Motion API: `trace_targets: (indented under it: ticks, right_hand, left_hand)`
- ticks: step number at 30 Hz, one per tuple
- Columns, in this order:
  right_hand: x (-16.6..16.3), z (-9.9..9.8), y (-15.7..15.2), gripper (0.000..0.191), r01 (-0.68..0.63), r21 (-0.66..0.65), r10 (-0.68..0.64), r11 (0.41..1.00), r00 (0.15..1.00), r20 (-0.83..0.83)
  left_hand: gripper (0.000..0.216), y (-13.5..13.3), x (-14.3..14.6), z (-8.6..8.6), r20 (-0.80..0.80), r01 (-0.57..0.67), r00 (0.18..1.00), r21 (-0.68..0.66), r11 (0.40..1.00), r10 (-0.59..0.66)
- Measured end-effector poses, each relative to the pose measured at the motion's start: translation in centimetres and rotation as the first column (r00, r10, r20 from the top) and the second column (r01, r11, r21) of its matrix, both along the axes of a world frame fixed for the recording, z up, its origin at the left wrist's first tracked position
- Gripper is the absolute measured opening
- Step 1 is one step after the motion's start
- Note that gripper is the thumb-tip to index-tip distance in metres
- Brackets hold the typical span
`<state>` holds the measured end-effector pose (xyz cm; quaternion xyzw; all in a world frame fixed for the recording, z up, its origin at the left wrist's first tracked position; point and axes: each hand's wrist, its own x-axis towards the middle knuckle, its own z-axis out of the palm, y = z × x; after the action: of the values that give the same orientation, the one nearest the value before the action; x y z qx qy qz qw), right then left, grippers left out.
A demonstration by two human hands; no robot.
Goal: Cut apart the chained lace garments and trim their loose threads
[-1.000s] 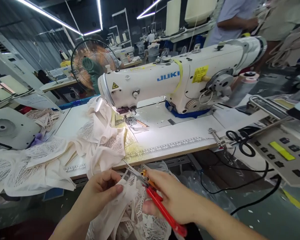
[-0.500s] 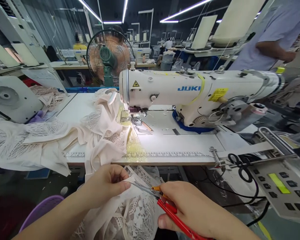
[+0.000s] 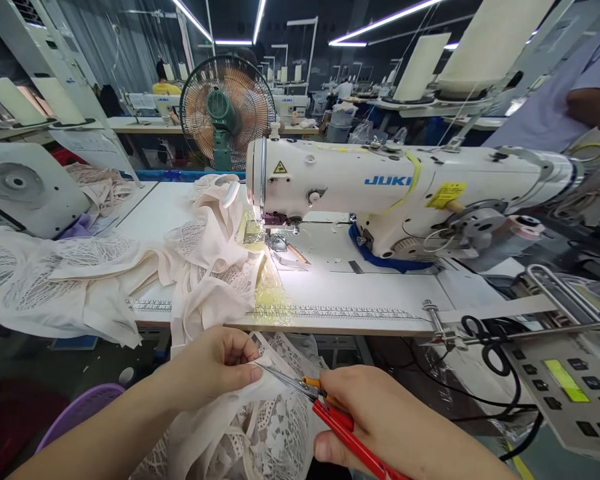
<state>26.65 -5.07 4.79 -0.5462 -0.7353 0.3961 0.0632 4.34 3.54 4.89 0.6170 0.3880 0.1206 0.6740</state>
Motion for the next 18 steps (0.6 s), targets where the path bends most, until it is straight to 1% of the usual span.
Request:
trace_targets:
  ticks: [2,5,7,11,14,18]
  right_hand:
    - [0.0,0.2,0.0,0.044,0.000,-0.022,0.000,1.000,1.000,-0.014]
    - [0.0,0.1,-0.2,0.046,0.009,-0.012,-0.009,1.000,1.000,-0.022]
    - [0.0,0.0,-0.4,0.047,0.027,-0.015,-0.027,1.000,0.999,-0.032]
    - [-0.3,-0.8,-0.8,0.050,0.066,-0.071,-0.071,0.995,0.995,-0.071]
    - [-0.5,-1.8,-1.0,0.045,0.088,-0.035,-0.089,0.995,0.995,-0.033]
    - [-0.9,-3.1,-1.2,0.033,0.101,0.018,-0.101,0.995,0.994,0.051]
  left_hand:
    - [0.016,0.1,-0.1,0.0,-0.003,0.011,1.000,0.014,1.000,-0.011]
    - [0.016,0.1,-0.1,0.2,-0.017,0.020,1.000,0.022,1.000,-0.020]
    - [0.016,0.0,-0.1,0.3,-0.019,0.018,1.000,0.009,1.000,-0.018]
    - [0.016,0.0,-0.1,0.4,-0.008,0.014,1.000,-0.017,1.000,-0.014]
    - [0.016,0.2,-0.1,0.5,-0.005,0.019,1.000,-0.014,1.000,-0.019]
    - [0.018,0.3,0.0,0.6,0.012,0.022,1.000,-0.004,1.000,-0.022]
